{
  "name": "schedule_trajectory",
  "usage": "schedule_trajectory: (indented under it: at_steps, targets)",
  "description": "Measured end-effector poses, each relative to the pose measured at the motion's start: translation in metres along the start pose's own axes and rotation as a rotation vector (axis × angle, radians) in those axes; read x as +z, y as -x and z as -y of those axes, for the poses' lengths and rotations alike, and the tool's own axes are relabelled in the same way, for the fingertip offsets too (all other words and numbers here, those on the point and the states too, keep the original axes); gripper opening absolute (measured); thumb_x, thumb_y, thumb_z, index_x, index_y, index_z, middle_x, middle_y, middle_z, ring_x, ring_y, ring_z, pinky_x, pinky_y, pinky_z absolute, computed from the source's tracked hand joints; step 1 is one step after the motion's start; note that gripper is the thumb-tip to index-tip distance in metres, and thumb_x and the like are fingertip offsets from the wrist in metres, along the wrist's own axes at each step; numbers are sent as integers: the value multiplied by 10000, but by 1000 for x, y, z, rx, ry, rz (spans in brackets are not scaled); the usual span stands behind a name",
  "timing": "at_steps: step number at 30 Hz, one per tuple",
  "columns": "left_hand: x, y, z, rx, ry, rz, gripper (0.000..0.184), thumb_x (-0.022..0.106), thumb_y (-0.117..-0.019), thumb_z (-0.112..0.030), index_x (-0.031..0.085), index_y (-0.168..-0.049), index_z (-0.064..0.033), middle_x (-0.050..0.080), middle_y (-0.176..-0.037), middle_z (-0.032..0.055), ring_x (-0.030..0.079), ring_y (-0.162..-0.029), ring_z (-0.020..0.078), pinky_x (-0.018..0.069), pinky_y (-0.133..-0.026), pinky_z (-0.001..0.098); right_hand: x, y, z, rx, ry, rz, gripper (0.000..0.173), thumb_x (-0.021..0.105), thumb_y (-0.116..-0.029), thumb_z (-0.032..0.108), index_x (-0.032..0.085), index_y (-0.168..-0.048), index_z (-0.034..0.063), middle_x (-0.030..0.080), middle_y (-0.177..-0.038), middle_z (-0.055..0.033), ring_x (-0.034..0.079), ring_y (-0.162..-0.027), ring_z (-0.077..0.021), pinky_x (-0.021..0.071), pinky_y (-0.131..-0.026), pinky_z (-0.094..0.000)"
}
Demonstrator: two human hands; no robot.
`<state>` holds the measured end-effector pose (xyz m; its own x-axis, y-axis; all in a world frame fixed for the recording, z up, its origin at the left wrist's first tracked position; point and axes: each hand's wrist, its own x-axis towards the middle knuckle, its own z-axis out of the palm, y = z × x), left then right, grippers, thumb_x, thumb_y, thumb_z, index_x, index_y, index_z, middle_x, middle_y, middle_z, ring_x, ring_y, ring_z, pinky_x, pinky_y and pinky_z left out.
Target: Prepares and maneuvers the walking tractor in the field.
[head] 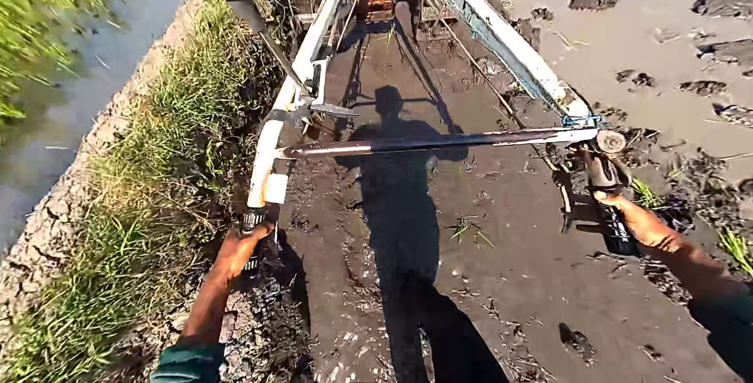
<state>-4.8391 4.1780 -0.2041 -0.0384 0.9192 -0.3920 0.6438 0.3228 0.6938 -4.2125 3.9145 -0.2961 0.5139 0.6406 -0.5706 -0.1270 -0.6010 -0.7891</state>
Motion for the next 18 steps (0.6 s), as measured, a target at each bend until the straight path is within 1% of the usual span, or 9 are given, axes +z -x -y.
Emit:
schedule_trajectory:
  at_steps: [2,5,8,9,11,13,14,16,18]
  targets:
    - [2,-29,-24,31,-14,28,497,703,-907,-137,516,-1324,56,644,-1115,81,627,-939,26,533,-871,244,5,-29,27,12,-11,-5,483,325,-1070,365,466,-1415,56,642,-1189,-112,657,-1021,-197,552,-849,-406]
    - [10,-69,-75,3,13,49,415,683,-895,-19,533,-1274,56,649,-1057,45,629,-900,-4,536,-836,201,1,-78,68,22,-33,-10,431,362,-1064,336,503,-1353,51,656,-1118,-87,668,-968,-173,564,-815,-377]
    - [18,-108,-120,-39,14,62,333,676,-915,3,577,-1227,65,648,-1032,75,610,-885,43,522,-836,247,-2,-126,98,68,-37,12,483,358,-1083,367,519,-1372,16,629,-1230,-162,627,-1061,-239,519,-887,-451]
    - [22,-122,-135,-51,31,72,310,671,-929,-10,583,-1218,55,646,-1021,76,609,-872,57,527,-821,260,-2,-143,112,76,-37,11,486,349,-1089,376,528,-1359,13,626,-1223,-166,617,-1049,-239,507,-879,-450]
    - [34,-152,-162,-98,85,111,307,658,-978,-81,584,-1244,54,635,-1055,123,594,-881,134,521,-805,335,-5,-175,136,108,-52,17,484,347,-1090,395,524,-1355,30,617,-1215,-157,600,-1033,-232,492,-854,-440]
    - [43,-186,-178,-106,80,144,312,662,-994,-156,603,-1234,34,641,-1037,122,600,-866,153,523,-793,353,-7,-208,154,133,-70,18,474,347,-1084,409,517,-1352,56,606,-1198,-139,590,-1024,-230,488,-842,-448]
    - [45,-204,-187,-102,67,152,312,663,-994,-173,614,-1220,36,646,-1041,129,601,-879,166,514,-820,375,-4,-222,167,132,-75,3,465,343,-1086,404,523,-1336,56,607,-1181,-135,588,-1006,-227,487,-828,-446]
    - [49,-239,-207,-92,62,172,320,664,-989,-170,617,-1217,50,653,-1069,156,612,-922,195,511,-868,407,-2,-255,191,138,-97,9,498,313,-1091,407,511,-1375,49,606,-1254,-154,589,-1060,-238,481,-871,-448]
    - [57,-275,-226,-70,61,196,299,664,-975,-153,621,-1189,51,651,-1043,142,614,-907,183,513,-862,397,0,-293,209,131,-102,5,500,303,-1085,426,524,-1330,49,623,-1169,-132,610,-988,-210,503,-824,-410]
